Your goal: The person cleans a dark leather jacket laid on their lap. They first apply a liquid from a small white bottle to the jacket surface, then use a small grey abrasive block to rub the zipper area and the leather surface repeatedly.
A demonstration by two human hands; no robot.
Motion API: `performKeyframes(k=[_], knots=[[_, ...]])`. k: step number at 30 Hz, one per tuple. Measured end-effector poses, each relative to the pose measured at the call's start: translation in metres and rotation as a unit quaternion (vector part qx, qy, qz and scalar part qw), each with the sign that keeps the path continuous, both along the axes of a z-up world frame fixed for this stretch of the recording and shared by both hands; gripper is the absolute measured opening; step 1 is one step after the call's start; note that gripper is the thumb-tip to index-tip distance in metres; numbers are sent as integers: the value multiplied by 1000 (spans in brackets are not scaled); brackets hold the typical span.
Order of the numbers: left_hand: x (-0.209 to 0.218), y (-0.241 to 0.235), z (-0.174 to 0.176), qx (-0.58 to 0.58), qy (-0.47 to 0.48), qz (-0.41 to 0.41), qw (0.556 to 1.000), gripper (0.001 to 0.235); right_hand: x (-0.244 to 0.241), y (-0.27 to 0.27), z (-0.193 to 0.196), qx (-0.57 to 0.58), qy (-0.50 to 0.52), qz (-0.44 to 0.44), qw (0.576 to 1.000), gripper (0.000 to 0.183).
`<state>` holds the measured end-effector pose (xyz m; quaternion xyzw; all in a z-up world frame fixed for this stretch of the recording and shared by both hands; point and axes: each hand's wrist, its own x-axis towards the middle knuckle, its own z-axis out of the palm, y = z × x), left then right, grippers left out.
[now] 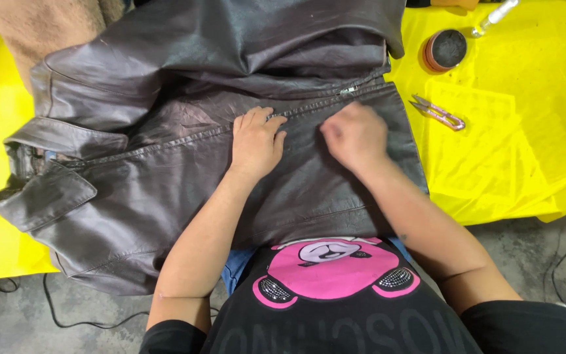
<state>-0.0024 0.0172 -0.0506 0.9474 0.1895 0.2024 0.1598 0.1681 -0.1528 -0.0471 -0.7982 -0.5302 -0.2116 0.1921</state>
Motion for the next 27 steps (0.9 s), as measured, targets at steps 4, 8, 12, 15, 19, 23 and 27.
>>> performKeyframes(k=[4,8,12,15,19,23,27], knots=[[0,1,6,7,-2,-3,1000,23,40,-19,-5,16,-20,-81,996,10],[1,0,9,-2,11,2,1000,23,-2,-7,15,-6,30,-53,998,9],[0,1,11,6,17,-11,1000,23,-44,-2,1,-7,100,21,995,4],[-1,0,9,-5,2,-8,1000,22,-17,-22,0,-9,62,7,998,6],[-1,-2,13,9,-3,-7,1000,22,26,-54,-10,-9,-5,-46,999,8],[1,0,8,12,-7,-8,1000,22,-2,-40,12,25,83,-1,996,6],[-2,-1,11,35,-5,-22,999,22,-38,-27,0,20,92,39,995,10]])
